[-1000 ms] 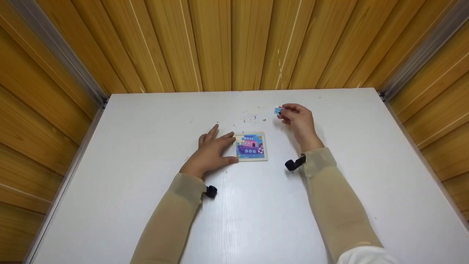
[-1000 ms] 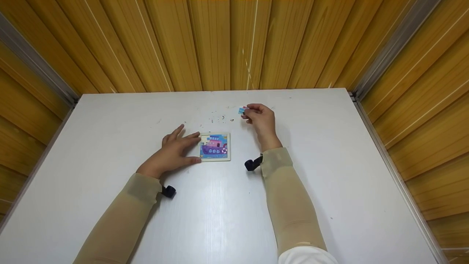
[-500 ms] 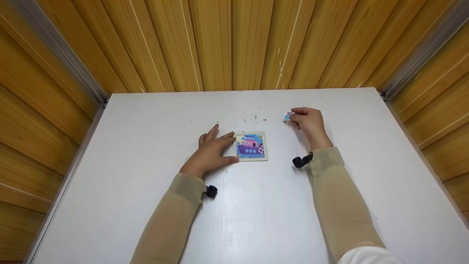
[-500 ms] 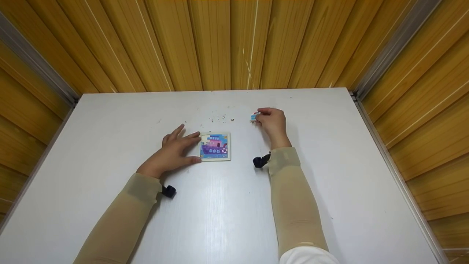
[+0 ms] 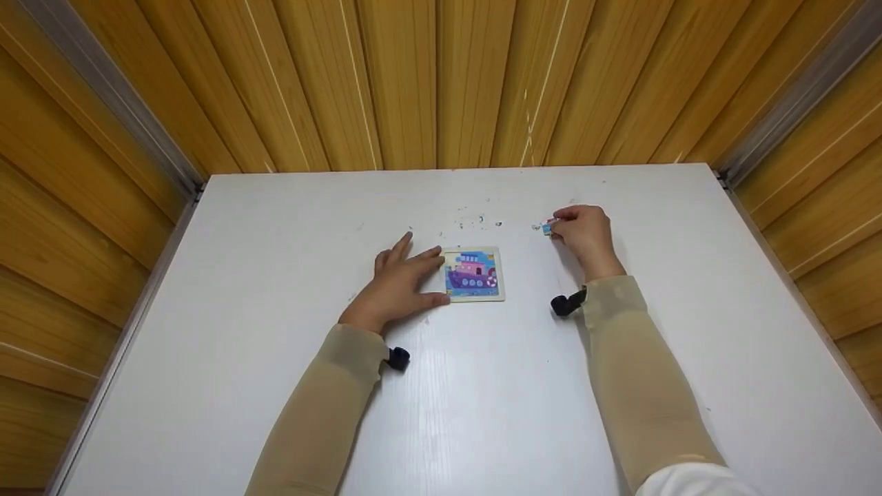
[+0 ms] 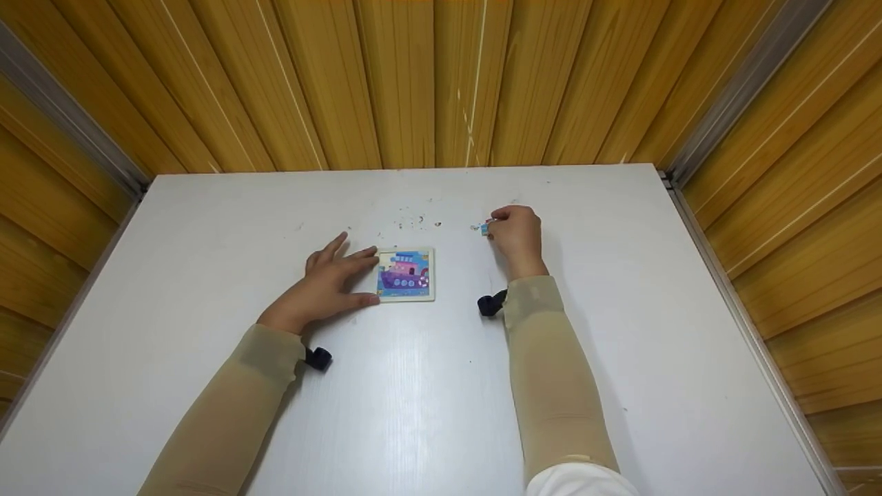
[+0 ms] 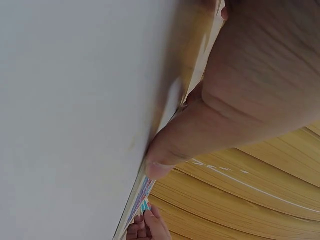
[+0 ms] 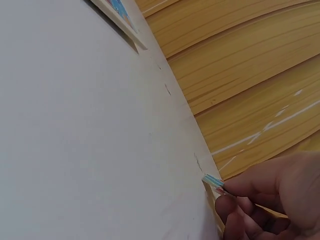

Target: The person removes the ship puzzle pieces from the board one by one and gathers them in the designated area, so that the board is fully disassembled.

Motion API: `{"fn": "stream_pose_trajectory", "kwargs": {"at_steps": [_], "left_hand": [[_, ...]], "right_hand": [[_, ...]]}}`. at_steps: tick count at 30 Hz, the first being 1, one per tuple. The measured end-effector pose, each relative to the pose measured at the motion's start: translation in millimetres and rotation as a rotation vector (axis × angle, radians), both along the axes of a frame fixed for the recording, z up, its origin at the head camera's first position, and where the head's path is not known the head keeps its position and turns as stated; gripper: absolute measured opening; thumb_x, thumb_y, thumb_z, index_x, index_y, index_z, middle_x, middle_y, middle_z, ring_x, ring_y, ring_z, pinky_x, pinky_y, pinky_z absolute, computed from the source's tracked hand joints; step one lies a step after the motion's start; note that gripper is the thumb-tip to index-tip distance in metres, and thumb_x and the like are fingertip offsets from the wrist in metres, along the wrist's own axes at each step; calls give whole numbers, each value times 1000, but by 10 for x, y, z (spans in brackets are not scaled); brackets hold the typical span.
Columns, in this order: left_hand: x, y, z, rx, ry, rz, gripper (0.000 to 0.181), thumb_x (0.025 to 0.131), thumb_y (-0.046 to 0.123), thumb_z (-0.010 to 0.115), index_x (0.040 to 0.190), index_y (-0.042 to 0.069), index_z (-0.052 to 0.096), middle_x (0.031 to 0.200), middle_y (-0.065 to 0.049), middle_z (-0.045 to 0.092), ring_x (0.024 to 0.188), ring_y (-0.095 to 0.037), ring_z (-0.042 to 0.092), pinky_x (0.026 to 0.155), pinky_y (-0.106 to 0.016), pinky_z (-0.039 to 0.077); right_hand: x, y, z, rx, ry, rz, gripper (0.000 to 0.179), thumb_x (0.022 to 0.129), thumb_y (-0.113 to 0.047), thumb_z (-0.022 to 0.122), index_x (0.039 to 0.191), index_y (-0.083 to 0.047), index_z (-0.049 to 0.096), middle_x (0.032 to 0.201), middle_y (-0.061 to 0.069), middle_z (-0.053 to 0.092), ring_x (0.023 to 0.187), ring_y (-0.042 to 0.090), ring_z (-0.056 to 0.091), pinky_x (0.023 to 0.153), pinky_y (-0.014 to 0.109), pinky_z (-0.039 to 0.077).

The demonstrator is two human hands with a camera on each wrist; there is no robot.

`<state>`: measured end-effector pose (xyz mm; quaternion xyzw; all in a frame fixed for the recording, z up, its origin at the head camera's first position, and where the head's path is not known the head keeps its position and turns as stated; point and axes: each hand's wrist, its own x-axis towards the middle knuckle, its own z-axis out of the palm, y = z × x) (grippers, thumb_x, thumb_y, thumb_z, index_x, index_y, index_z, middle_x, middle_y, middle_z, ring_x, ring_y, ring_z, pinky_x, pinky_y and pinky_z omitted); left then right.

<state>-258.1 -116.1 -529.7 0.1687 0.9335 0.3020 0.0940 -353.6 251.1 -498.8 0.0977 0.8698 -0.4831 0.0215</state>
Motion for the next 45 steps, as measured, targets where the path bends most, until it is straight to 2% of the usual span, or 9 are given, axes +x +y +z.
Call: {"fn": "stream_pose_trajectory", "kwargs": {"at_steps": [2, 6, 17, 20, 28, 31, 37, 45], "left_hand": [[0, 1, -2, 1, 1, 0, 85, 96, 58, 87, 169, 28, 55, 182, 18, 39, 181, -23, -9, 144, -60, 1], [-2, -2, -8, 2, -1, 3, 85, 96, 58, 87, 169, 29, 56, 182, 20, 39, 181, -22, -9, 144, -59, 2], [-27, 12, 2, -36, 18, -23, 86, 96, 58, 87, 170, 27, 54, 183, 14, 40, 181, -28, -7, 144, -62, 3], [-29, 14, 1, -39, 18, -22, 87, 96, 58, 87, 170, 27, 54, 183, 15, 40, 181, -27, -7, 144, -62, 3], [-5, 18, 12, -29, 5, -12, 86, 97, 56, 86, 171, 28, 53, 183, 15, 39, 181, -26, -8, 144, -62, 4], [4, 21, 10, -24, -10, 2, 85, 97, 57, 85, 171, 30, 53, 184, 18, 37, 181, -23, -8, 144, -63, 5], [3, 25, 10, -23, -10, -3, 85, 97, 60, 83, 171, 31, 52, 183, 21, 36, 181, -21, -9, 145, -63, 4], [-2, 0, 27, -26, 25, -45, 82, 100, 59, 80, 170, 26, 54, 183, 14, 39, 181, -26, -7, 144, -61, 5]], "right_hand": [[4, -6, 5, 48, -3, -2, 37, 101, -6, 72, 135, 6, 77, 136, 25, 77, 105, 20, 71, 73, 12, 57], [16, -14, 18, 128, -8, 2, 37, 101, -8, 72, 135, 4, 78, 139, 25, 77, 119, 29, 70, 81, 20, 54], [33, -7, 43, 159, 8, 11, 39, 103, -12, 69, 138, 4, 77, 145, 27, 74, 133, 37, 68, 103, 41, 59], [44, -35, 89, 152, 24, 11, 39, 105, -14, 69, 139, 4, 76, 145, 26, 74, 130, 37, 68, 102, 42, 59], [82, -145, 200, 170, 59, 38, 36, 107, -18, 70, 137, 0, 78, 126, 21, 74, 102, 24, 68, 79, 25, 55], [89, -188, 219, 166, 63, 57, 35, 107, -19, 71, 137, 0, 78, 122, 18, 72, 95, 20, 67, 74, 23, 54], [121, -305, 229, 164, 104, 92, 33, 106, -18, 72, 133, 0, 78, 121, 18, 72, 99, 23, 62, 81, 29, 52], [173, -540, 199, 145, 160, 160, 30, 104, -15, 76, 129, 1, 80, 117, 18, 74, 103, 26, 64, 84, 32, 50]]}}
